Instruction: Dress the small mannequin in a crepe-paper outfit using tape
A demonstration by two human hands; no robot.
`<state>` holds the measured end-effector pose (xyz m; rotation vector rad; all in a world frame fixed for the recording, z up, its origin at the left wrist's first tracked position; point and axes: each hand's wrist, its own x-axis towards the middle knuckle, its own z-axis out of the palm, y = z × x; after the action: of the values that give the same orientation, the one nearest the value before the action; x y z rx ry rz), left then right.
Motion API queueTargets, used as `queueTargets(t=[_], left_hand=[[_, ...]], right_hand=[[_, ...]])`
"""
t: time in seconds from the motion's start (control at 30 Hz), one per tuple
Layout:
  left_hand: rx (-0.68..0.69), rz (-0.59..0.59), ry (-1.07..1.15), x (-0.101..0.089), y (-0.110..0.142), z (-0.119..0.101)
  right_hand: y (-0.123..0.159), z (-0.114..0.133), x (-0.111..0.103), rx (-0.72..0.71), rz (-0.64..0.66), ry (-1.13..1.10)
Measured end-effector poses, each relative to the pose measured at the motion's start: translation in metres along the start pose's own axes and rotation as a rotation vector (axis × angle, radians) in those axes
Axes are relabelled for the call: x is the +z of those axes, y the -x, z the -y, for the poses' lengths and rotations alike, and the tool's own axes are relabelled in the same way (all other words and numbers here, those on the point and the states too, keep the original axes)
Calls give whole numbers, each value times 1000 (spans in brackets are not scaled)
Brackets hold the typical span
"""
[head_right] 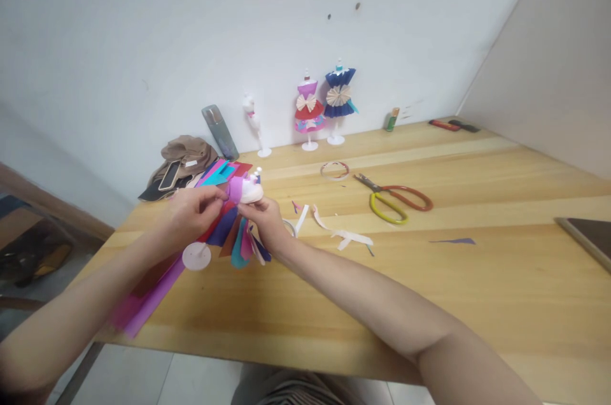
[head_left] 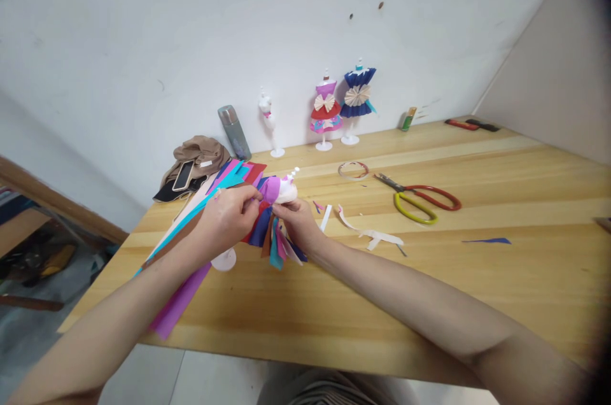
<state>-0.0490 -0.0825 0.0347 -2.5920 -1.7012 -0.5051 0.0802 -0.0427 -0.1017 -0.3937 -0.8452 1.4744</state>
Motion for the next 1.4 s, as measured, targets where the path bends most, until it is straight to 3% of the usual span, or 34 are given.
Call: queueTargets(t=[0.17, 0.33, 0.4, 0.57, 0.7, 0.87, 1.1, 1.4], left_hand=[[100, -4, -286, 9, 10, -5], [180, 71, -537, 15, 19, -9], [147, 58, -447, 14, 18, -7], [-19, 23, 97, 3, 5, 1], [-105, 70, 267, -2, -5, 3], [-109, 37, 340, 4, -7, 8], [-74, -5, 254, 4, -7, 6], [-42, 28, 266, 2, -12, 9]], right_hand=[[-1, -2, -1, 2, -15, -2], [-2, -2, -3, -1, -20, -9], [-2, -3, -3, 1, -21, -10], [-2, -4, -4, 3, -20, -14], [-2, -4, -3, -3, -18, -20], [-2, -5, -4, -3, -8, -22], [-3, -7, -5, 1, -11, -12], [-2, -4, -4, -2, -19, 0]])
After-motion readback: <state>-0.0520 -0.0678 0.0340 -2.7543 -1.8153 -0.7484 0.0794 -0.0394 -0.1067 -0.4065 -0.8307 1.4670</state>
